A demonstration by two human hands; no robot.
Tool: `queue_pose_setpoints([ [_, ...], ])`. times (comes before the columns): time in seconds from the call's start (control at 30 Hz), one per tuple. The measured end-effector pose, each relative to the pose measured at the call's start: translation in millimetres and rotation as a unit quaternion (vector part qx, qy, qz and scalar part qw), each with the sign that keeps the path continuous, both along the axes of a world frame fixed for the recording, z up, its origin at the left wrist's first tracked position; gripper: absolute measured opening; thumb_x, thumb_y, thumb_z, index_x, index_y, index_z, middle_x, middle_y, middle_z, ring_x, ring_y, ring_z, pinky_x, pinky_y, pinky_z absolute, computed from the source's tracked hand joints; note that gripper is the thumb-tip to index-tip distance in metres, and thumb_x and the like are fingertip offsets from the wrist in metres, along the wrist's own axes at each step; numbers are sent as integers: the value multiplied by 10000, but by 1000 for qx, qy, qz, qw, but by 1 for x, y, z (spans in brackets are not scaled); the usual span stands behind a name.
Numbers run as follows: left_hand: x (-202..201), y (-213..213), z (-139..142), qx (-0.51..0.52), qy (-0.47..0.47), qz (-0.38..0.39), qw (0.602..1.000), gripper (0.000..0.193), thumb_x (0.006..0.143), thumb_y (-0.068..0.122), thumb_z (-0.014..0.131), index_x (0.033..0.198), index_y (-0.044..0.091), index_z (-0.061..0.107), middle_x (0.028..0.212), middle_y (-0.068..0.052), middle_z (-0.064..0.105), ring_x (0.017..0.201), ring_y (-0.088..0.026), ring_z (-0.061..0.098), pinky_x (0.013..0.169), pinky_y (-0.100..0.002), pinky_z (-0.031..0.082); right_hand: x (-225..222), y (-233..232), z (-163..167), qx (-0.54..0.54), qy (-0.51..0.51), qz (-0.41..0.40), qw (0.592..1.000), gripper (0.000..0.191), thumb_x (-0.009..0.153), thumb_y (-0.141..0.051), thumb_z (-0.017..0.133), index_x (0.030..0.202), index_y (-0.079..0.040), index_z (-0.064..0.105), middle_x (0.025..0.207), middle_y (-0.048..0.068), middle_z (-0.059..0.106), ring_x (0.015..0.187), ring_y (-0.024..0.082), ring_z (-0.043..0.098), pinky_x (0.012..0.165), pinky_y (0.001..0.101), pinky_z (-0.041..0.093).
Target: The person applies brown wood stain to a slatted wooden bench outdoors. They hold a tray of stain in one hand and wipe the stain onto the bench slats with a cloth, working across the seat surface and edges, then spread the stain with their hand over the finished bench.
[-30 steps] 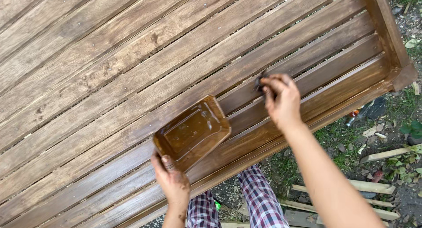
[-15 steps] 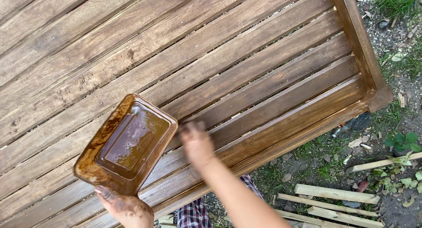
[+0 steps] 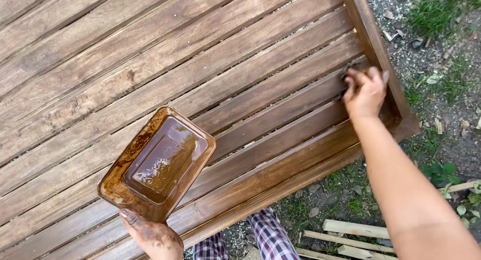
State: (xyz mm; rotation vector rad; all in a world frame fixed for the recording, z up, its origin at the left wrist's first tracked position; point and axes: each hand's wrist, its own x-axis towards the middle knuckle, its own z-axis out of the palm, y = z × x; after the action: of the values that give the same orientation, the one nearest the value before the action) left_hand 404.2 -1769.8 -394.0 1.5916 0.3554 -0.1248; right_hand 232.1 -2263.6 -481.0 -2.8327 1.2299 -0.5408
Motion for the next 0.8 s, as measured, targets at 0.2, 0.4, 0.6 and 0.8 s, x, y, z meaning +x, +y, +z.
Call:
queue_pose_setpoints([
  [0.2, -1, -12, -7, 16, 62, 50, 997, 846, 989, 621, 488, 1579, 51, 281, 1543, -208, 437, 1375, -370, 517, 1147, -507, 467, 50, 105, 8, 226, -367, -167, 887, 327, 941, -179, 667, 1254, -92, 630, 1181, 52, 649, 1092, 263, 605, 851, 326, 571],
  [0.4, -4, -29, -14, 29, 42, 46, 998, 763, 1060, 560, 446, 1588, 32, 291, 1552, -213, 453, 1397, -375, 516, 1164, -501, 453, 18, 109, 7, 95, -81, 25, 992, 200, 1010, -158, 656, 1161, -44, 720, 1290, 129, 641, 1206, 380, 598, 1054, 477, 528],
  [0.6, -11, -52, -5, -23, 47, -9, 999, 693, 1078, 474, 392, 1590, 19, 290, 1488, -198, 473, 1327, -349, 525, 1140, -532, 443, 28, 60, 40, 119, -69, -22, 990, 328, 963, -310, 762, 1197, -82, 739, 1277, 159, 626, 1213, 393, 561, 1039, 495, 496],
  [0.8, -21, -44, -20, -9, -26, -149, 988, 771, 1010, 268, 514, 1665, 62, 163, 1533, -198, 381, 1428, -308, 428, 1238, -509, 335, 38, 13, 20, 95, 18, -42, 994, 498, 919, -317, 784, 1337, -67, 682, 1361, 166, 616, 1229, 451, 507, 993, 531, 476],
])
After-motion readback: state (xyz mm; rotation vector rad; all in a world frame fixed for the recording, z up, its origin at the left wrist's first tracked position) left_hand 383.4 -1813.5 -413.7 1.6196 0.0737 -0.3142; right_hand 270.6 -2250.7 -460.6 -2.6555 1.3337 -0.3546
